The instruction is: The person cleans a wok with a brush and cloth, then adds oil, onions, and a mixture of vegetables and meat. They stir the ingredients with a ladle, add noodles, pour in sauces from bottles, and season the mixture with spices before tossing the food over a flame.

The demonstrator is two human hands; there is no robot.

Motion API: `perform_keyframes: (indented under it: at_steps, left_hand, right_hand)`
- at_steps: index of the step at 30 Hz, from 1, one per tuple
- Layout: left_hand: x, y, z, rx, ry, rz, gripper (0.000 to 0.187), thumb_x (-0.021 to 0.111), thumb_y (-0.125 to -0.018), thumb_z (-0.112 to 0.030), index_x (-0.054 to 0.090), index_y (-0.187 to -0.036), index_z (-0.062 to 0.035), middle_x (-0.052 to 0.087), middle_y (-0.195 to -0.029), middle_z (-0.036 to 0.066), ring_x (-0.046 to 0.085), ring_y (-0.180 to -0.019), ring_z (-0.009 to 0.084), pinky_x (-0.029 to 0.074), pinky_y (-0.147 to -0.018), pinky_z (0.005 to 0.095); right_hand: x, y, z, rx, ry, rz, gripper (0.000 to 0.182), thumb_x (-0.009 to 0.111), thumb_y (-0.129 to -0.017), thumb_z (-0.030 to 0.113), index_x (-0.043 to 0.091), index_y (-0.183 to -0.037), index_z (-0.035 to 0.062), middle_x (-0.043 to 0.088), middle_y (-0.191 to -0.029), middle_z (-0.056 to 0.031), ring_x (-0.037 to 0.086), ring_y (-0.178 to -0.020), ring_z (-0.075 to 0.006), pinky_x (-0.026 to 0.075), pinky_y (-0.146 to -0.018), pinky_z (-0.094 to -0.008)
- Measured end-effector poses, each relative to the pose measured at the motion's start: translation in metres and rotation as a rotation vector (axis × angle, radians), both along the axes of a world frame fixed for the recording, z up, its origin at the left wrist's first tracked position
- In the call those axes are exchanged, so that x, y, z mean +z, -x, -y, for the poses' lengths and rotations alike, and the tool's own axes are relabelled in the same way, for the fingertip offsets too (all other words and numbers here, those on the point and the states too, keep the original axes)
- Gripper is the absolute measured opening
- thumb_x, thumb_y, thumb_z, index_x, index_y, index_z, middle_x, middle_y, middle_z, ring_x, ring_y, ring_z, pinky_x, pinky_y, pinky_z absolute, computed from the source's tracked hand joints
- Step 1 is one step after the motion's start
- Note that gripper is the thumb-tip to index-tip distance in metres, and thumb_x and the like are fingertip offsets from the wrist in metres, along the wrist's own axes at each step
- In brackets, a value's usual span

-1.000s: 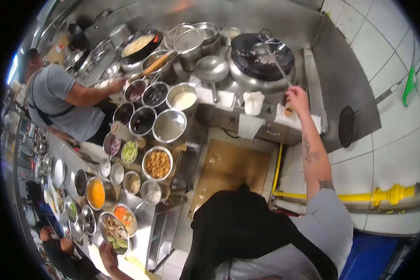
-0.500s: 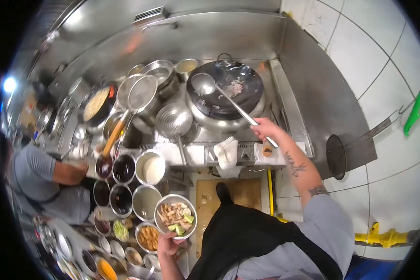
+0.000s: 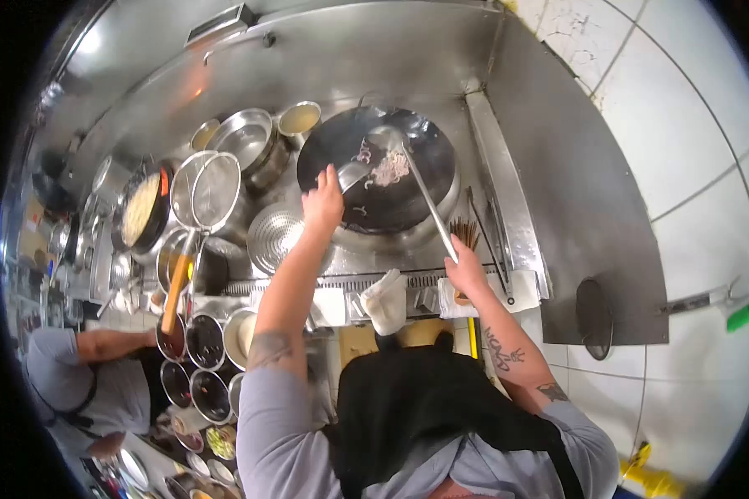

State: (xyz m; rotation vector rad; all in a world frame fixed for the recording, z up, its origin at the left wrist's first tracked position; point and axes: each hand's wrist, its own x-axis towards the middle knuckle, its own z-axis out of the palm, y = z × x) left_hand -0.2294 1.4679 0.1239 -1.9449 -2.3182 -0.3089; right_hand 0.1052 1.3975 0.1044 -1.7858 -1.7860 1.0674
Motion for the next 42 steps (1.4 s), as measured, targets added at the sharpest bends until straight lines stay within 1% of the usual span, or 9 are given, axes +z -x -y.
perform_keyframes:
  at_steps: [6,13,14,15,17,23,33,39,42]
  left_hand:
    - [0.008,-0.004,-0.027,0.294,-0.420,0.424,0.064,0.060,-0.078,-0.001,0.032,-0.136,0.0008,0.042,-0.136,0.023,0.061,-0.096,0.0474,0.045,-0.089,0.0555]
    - [0.003,-0.027,0.189,0.989,-0.620,1.406,0.062,0.052,-0.083,-0.011,0.034,-0.139,0.0085,0.055,-0.123,0.025,0.056,-0.111,0.0304,0.047,-0.092,0.0383]
    - [-0.017,-0.034,0.256,0.829,-0.771,1.414,0.063,0.054,-0.082,-0.012,0.035,-0.138,0.0090,0.055,-0.124,0.023,0.055,-0.111,0.0280,0.046,-0.094,0.0368]
    - [-0.063,-0.041,0.307,0.927,-1.040,1.274,0.051,0.058,-0.083,-0.012,0.045,-0.129,0.0047,0.059,-0.110,0.015,0.056,-0.095,0.0204,0.048,-0.080,0.0350]
    - [-0.092,-0.078,0.441,1.198,-1.291,1.337,0.049,0.057,-0.085,-0.011,0.045,-0.131,0.0035,0.061,-0.110,0.013,0.057,-0.095,0.0212,0.047,-0.082,0.0332]
    - [-0.082,-0.205,0.753,2.037,-1.503,0.346,0.036,0.055,-0.090,-0.014,0.047,-0.121,0.0031,0.056,-0.118,0.018,0.056,-0.111,0.0226,0.050,-0.087,0.0373]
    - [-0.062,-0.206,1.009,1.985,-2.439,0.221,0.037,0.050,-0.094,-0.014,0.037,-0.126,-0.0001,0.053,-0.122,0.023,0.067,-0.090,0.0359,0.062,-0.061,0.0473]
    - [-0.078,-0.175,1.164,1.600,-2.495,0.451,0.049,0.049,-0.097,-0.019,0.032,-0.135,0.0051,0.057,-0.121,0.023,0.068,-0.088,0.0397,0.062,-0.069,0.0479]
    - [-0.070,-0.161,1.174,2.041,-2.167,0.622,0.042,0.048,-0.097,-0.023,0.044,-0.128,0.0046,0.061,-0.115,0.019,0.067,-0.081,0.0338,0.058,-0.070,0.0415]
  right_hand:
    - [-0.009,0.000,-0.027,0.119,-0.005,0.104,0.033,0.061,-0.078,0.004,0.050,-0.109,-0.0031,0.064,-0.101,-0.0272,0.062,-0.100,-0.0418,0.049,-0.088,-0.0441]
    - [-0.039,0.000,-0.060,0.319,-0.327,0.265,0.064,0.064,-0.087,0.028,0.042,-0.142,0.0049,0.060,-0.120,-0.0281,0.060,-0.108,-0.0441,0.047,-0.094,-0.0493]
    - [-0.086,-0.012,-0.091,0.465,-0.617,0.204,0.064,0.064,-0.089,0.024,0.038,-0.146,0.0069,0.064,-0.117,-0.0237,0.064,-0.099,-0.0395,0.051,-0.087,-0.0471]
    - [-0.072,-0.009,-0.103,0.311,0.136,-0.084,0.061,0.064,-0.091,0.019,0.039,-0.146,0.0085,0.065,-0.109,-0.0192,0.064,-0.083,-0.0313,0.056,-0.068,-0.0433]
    - [-0.058,0.000,-0.104,0.241,0.232,-0.061,0.059,0.062,-0.092,0.016,0.040,-0.146,0.0093,0.064,-0.098,-0.0165,0.059,-0.064,-0.0220,0.049,-0.046,-0.0357]
    - [-0.059,0.011,-0.101,0.293,0.064,0.090,0.052,0.051,-0.091,0.012,0.041,-0.142,0.0030,0.064,-0.090,-0.0168,0.059,-0.059,-0.0211,0.047,-0.042,-0.0330]
    - [-0.051,0.038,-0.072,0.231,-0.080,0.229,0.034,0.053,-0.089,0.019,0.060,-0.113,-0.0037,0.065,-0.093,-0.0168,0.062,-0.073,-0.0268,0.051,-0.057,-0.0404]
    - [-0.034,0.052,-0.015,0.136,-0.090,0.184,0.033,0.057,-0.089,0.023,0.063,-0.105,-0.0047,0.065,-0.093,-0.0157,0.061,-0.076,-0.0275,0.051,-0.065,-0.0432]
    - [-0.022,0.055,-0.024,0.114,-0.082,0.098,0.033,0.059,-0.089,0.025,0.064,-0.101,-0.0052,0.065,-0.094,-0.0151,0.061,-0.077,-0.0278,0.051,-0.068,-0.0447]
